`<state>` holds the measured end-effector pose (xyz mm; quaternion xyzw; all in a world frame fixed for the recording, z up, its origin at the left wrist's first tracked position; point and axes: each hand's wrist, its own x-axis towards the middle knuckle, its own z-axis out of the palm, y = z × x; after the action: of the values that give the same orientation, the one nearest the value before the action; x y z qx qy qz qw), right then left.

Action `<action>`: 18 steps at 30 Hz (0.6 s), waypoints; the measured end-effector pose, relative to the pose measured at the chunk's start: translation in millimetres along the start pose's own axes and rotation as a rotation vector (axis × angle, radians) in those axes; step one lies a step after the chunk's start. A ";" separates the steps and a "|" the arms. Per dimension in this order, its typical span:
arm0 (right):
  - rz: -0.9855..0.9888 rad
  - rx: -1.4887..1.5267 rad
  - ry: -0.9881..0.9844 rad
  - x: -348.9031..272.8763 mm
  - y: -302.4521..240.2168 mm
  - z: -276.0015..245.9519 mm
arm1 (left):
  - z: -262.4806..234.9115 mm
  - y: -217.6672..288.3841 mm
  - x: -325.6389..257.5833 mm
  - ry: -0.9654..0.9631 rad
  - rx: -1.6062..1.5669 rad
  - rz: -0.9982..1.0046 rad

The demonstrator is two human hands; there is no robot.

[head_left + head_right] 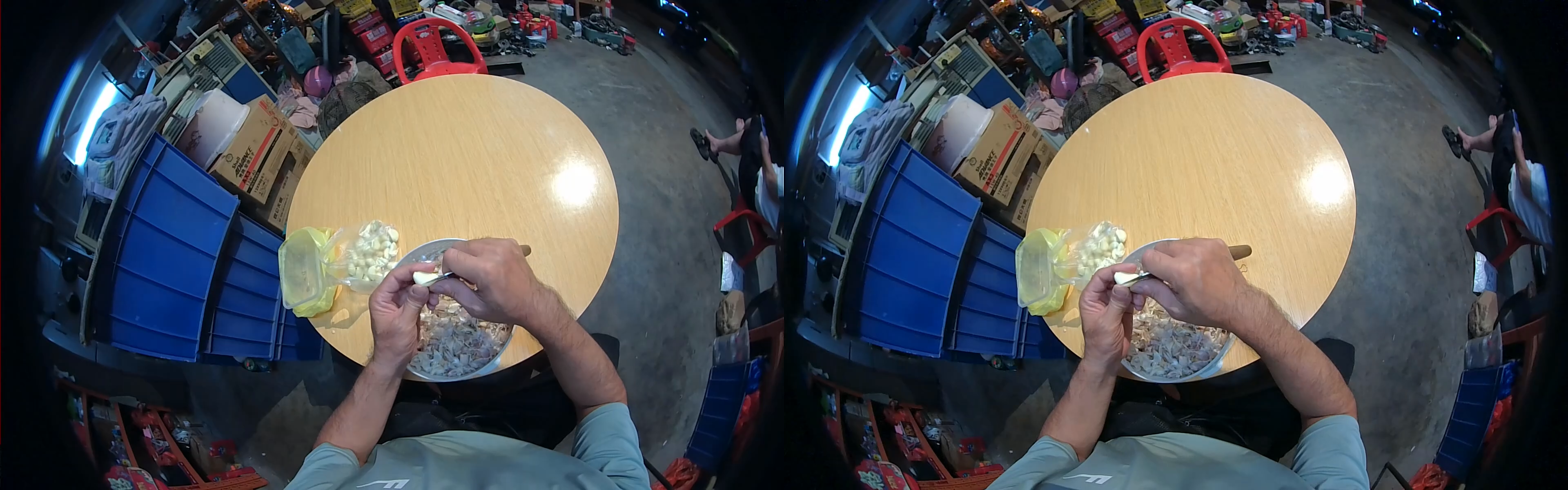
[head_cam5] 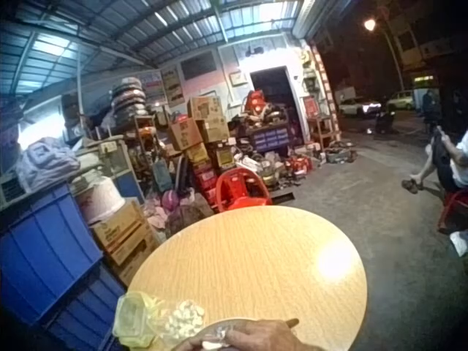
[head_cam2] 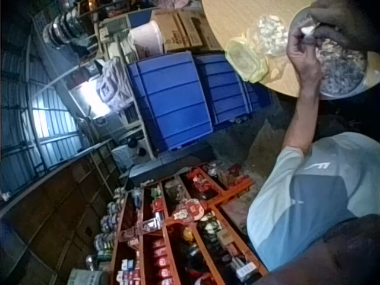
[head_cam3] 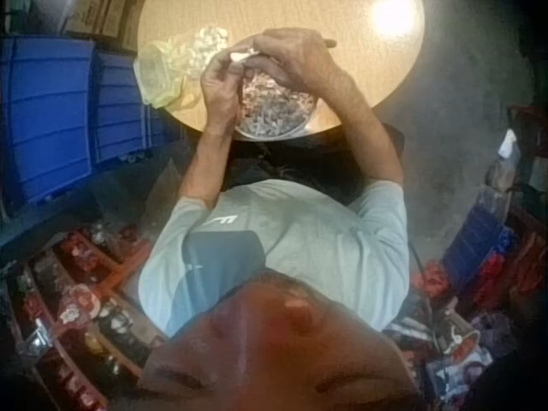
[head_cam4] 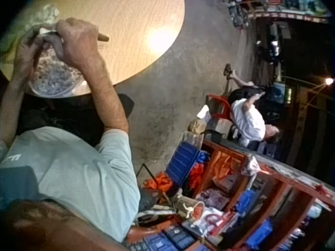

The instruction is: Peel garlic cloves using hands and a small knife.

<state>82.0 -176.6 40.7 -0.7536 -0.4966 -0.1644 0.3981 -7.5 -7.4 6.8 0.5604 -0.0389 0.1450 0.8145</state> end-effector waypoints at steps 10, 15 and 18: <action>0.060 0.053 -0.026 -0.6 0.8 0.8 | -3.2 -3.6 0.3 -0.016 -0.097 -0.049; 0.107 0.103 -0.031 -0.3 2.7 -3.8 | 0.2 -0.9 1.4 0.021 -0.400 -0.213; 0.166 0.034 0.030 -0.7 7.8 -1.2 | -2.6 -0.3 3.0 -0.025 -0.524 -0.271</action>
<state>88.8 -179.4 37.6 -0.7829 -0.4290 -0.1338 0.4303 -4.8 -4.5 6.2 0.3330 -0.0099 0.0127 0.9428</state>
